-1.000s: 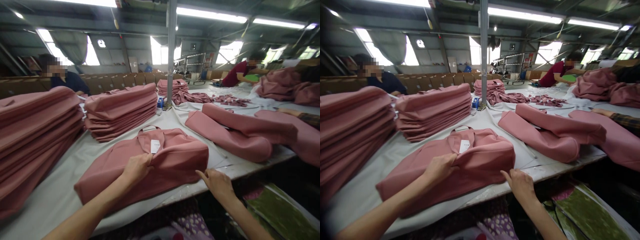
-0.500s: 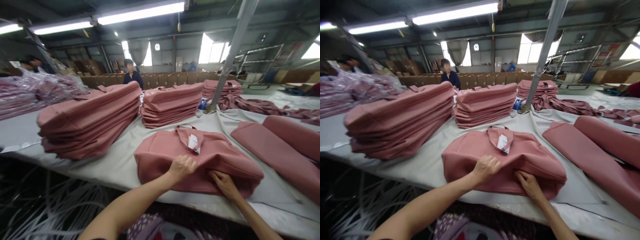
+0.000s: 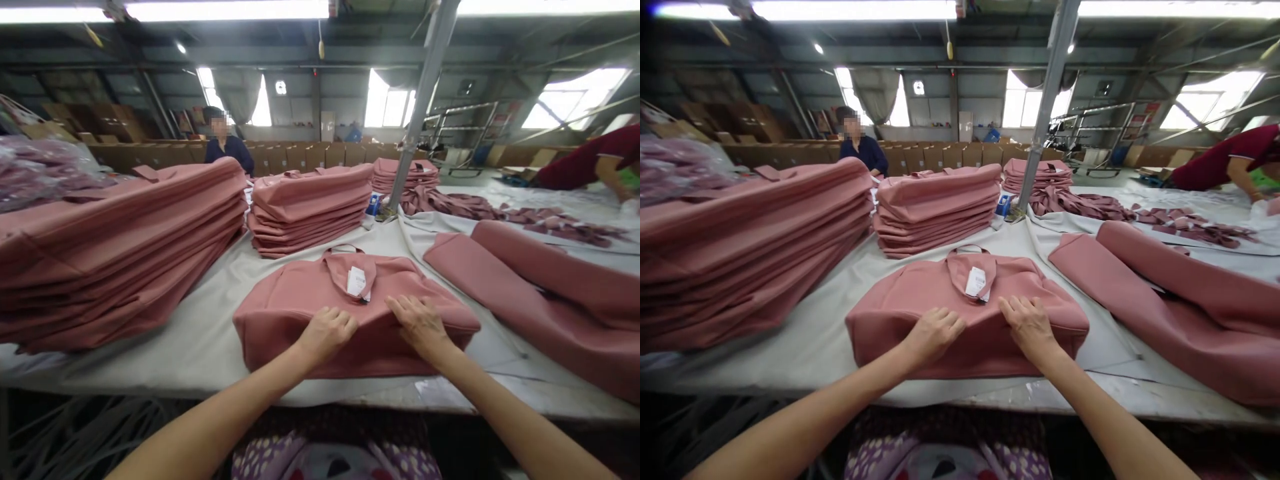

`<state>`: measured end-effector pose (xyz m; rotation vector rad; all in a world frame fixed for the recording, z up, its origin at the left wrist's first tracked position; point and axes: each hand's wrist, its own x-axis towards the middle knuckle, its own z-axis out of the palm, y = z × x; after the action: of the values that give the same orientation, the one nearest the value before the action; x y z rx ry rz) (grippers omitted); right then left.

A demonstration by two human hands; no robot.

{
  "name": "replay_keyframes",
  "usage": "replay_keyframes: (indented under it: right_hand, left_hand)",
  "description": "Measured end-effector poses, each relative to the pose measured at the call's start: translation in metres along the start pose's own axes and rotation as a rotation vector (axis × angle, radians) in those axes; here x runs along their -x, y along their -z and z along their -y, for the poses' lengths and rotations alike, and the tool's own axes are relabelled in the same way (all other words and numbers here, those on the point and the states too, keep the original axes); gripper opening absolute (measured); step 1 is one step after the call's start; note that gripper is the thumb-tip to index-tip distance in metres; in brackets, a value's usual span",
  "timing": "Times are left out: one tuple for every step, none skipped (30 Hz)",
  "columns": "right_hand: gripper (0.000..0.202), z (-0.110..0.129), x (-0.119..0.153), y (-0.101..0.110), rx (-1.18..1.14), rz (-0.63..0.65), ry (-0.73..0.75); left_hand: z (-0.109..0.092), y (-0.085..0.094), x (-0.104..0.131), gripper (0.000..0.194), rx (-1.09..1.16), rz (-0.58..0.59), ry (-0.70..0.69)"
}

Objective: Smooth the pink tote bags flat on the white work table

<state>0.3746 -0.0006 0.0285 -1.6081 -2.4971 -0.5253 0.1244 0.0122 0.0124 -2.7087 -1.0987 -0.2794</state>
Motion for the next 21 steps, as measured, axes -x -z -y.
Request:
replay_keyframes:
  right_hand:
    - [0.053,-0.004,-0.001,-0.004,-0.012,0.021,-0.009]
    - [0.055,-0.008,-0.002,-0.007,-0.034,0.029,-0.017]
    - [0.056,-0.012,-0.001,-0.01,-0.058,0.036,-0.022]
    - [0.052,-0.014,0.002,-0.012,-0.077,0.043,-0.023]
    - [0.044,-0.016,0.006,-0.014,-0.088,0.044,-0.018]
    - [0.037,-0.017,0.012,-0.018,-0.093,0.026,-0.001]
    - [0.032,-0.017,0.021,-0.024,-0.098,-0.017,0.036]
    - [0.032,-0.017,0.031,-0.032,-0.109,-0.087,0.087]
    - [0.035,-0.016,0.041,-0.043,-0.126,-0.169,0.142]
    - [0.041,-0.017,0.052,-0.054,-0.149,-0.249,0.191]
    - [0.047,-0.018,0.061,-0.065,-0.173,-0.304,0.226]
    - [0.051,-0.02,0.068,-0.074,-0.192,-0.339,0.244]
    - [0.053,-0.022,0.071,-0.08,-0.202,-0.358,0.243]
    - [0.052,-0.023,0.072,-0.082,-0.2,-0.375,0.233]
    - [0.049,-0.023,0.07,-0.078,-0.191,-0.403,0.218]
    - [0.046,-0.019,0.066,-0.069,-0.181,-0.444,0.197]
    - [0.045,-0.012,0.061,-0.055,-0.182,-0.492,0.191]
    - [0.051,-0.001,0.055,-0.038,-0.203,-0.524,0.22]
    - [0.059,0.015,0.05,-0.019,-0.246,-0.532,0.284]
    - [0.065,0.035,0.044,0.0,-0.316,-0.501,0.411]
    - [0.066,0.057,0.037,0.015,-0.406,-0.401,0.58]
  left_hand:
    - [0.014,0.009,0.006,0.014,-0.004,0.028,0.013]
    - [0.029,0.017,0.015,0.027,-0.013,0.053,0.05]
    - [0.045,0.023,0.025,0.038,-0.025,0.074,0.102]
    - [0.061,0.027,0.038,0.045,-0.034,0.094,0.156]
    - [0.073,0.029,0.051,0.048,-0.039,0.11,0.205]
    - [0.082,0.029,0.066,0.045,-0.042,0.12,0.245]
    - [0.088,0.026,0.081,0.036,-0.042,0.125,0.271]
    - [0.091,0.022,0.094,0.022,-0.039,0.128,0.283]
    - [0.092,0.018,0.105,0.011,-0.033,0.13,0.284]
    - [0.092,0.014,0.114,0.015,-0.022,0.132,0.278]
    - [0.092,0.01,0.12,0.021,-0.004,0.137,0.264]
    - [0.094,0.009,0.122,0.023,0.02,0.143,0.244]
    - [0.096,0.008,0.122,0.023,0.05,0.148,0.219]
    - [0.1,0.01,0.12,0.026,0.081,0.154,0.189]
    - [0.104,0.012,0.118,0.034,0.109,0.16,0.156]
    - [0.108,0.014,0.114,0.041,0.132,0.167,0.124]
    - [0.111,0.018,0.111,0.046,0.146,0.174,0.099]
    - [0.113,0.021,0.109,0.047,0.153,0.178,0.083]
    - [0.114,0.024,0.107,0.047,0.153,0.181,0.076]
    - [0.114,0.026,0.106,0.046,0.152,0.178,0.072]
    - [0.114,0.028,0.105,0.047,0.153,0.168,0.065]
